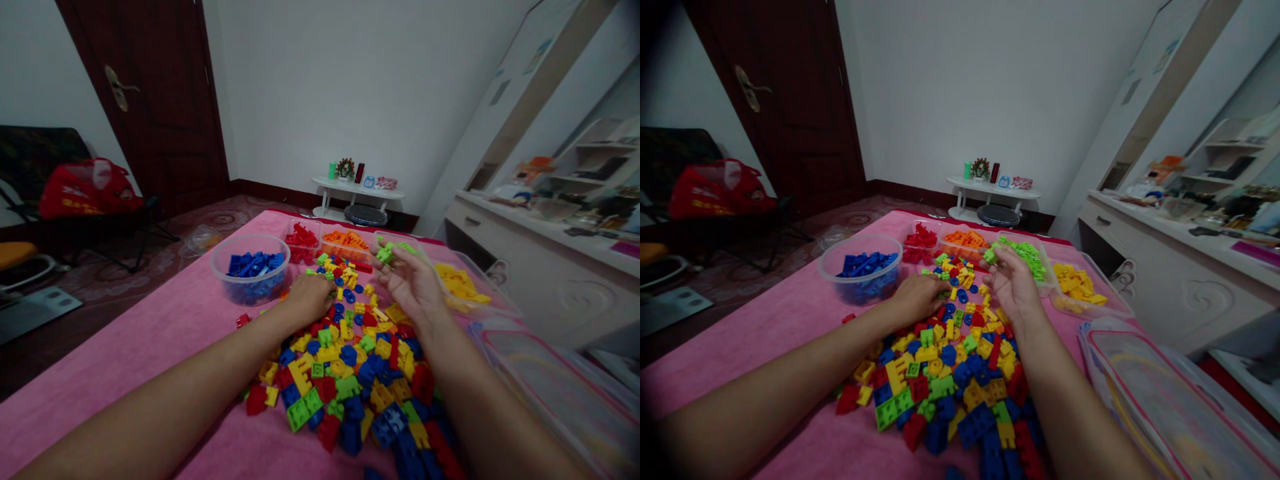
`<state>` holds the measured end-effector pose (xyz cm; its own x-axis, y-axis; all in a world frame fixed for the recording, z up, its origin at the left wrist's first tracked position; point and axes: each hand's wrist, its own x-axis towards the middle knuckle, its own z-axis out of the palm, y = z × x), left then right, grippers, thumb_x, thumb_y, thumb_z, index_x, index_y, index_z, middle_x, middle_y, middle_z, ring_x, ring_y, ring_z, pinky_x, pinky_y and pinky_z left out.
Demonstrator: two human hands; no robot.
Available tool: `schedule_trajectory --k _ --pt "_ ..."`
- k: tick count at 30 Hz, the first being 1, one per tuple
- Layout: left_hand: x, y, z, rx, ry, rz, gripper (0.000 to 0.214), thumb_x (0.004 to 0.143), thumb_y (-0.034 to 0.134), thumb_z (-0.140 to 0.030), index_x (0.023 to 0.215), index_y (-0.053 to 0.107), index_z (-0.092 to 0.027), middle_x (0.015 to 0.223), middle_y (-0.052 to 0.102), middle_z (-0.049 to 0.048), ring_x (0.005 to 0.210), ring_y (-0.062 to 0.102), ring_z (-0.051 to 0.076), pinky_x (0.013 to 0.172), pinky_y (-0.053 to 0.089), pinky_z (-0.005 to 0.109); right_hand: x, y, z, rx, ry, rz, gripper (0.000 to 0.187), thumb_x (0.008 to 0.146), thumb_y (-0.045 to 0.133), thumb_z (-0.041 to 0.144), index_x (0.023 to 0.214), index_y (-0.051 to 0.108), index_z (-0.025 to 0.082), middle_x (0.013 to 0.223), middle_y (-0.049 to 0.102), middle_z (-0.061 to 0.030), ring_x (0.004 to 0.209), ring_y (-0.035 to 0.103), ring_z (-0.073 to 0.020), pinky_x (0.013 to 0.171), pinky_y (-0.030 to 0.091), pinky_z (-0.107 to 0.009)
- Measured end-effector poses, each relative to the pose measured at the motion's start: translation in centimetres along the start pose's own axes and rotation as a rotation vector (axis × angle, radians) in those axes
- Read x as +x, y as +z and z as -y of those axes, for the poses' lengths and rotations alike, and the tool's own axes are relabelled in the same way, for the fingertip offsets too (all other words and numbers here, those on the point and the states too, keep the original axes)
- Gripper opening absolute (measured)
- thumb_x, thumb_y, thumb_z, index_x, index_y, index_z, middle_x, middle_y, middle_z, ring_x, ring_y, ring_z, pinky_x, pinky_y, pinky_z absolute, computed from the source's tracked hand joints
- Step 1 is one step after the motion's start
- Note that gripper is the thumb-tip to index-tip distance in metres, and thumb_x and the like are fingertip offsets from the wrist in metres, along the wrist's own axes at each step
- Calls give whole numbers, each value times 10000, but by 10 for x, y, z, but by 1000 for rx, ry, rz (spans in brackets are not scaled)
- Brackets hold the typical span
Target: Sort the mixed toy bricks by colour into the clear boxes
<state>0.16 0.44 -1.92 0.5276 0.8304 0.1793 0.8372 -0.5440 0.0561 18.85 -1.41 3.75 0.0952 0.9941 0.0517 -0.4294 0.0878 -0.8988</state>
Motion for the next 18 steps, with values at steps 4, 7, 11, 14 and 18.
schedule_trajectory --k 4,7,11,14,18 --pt "0 0 -1 -32 -3 -23 266 810 503 -333 1004 668 -258 956 694 70 856 648 271 683 475 352 0 1 -4 74 84 2 260 661 668 273 881 630 139 785 643 -38 543 530 -80 351 329 -128" --pt "-1 0 -1 -62 9 -51 239 792 511 -297 958 678 -253 919 695 61 835 647 257 653 466 325 0 2 -12 30 115 -7 211 673 686 285 808 629 133 725 627 -21 484 481 -55 314 274 -113" --pt "-4 -4 3 -122 13 -106 207 781 524 -274 891 694 -235 824 688 56 765 638 223 613 443 285 0 3 -22 -78 158 0 220 676 716 300 780 625 130 707 622 -19 467 471 -46 306 253 -106" --pt "-4 -14 8 -240 8 -248 211 782 549 -280 915 698 -213 797 680 46 716 618 182 613 439 258 -1 3 -29 -167 191 -2 216 724 693 317 796 620 127 703 621 -21 460 490 -50 312 277 -111" --pt "-3 -35 4 -476 46 -506 241 755 602 -213 980 682 -178 783 673 22 674 594 133 637 458 231 -1 5 -34 -150 313 7 233 823 609 367 858 604 137 693 634 -26 466 535 -71 354 374 -140"
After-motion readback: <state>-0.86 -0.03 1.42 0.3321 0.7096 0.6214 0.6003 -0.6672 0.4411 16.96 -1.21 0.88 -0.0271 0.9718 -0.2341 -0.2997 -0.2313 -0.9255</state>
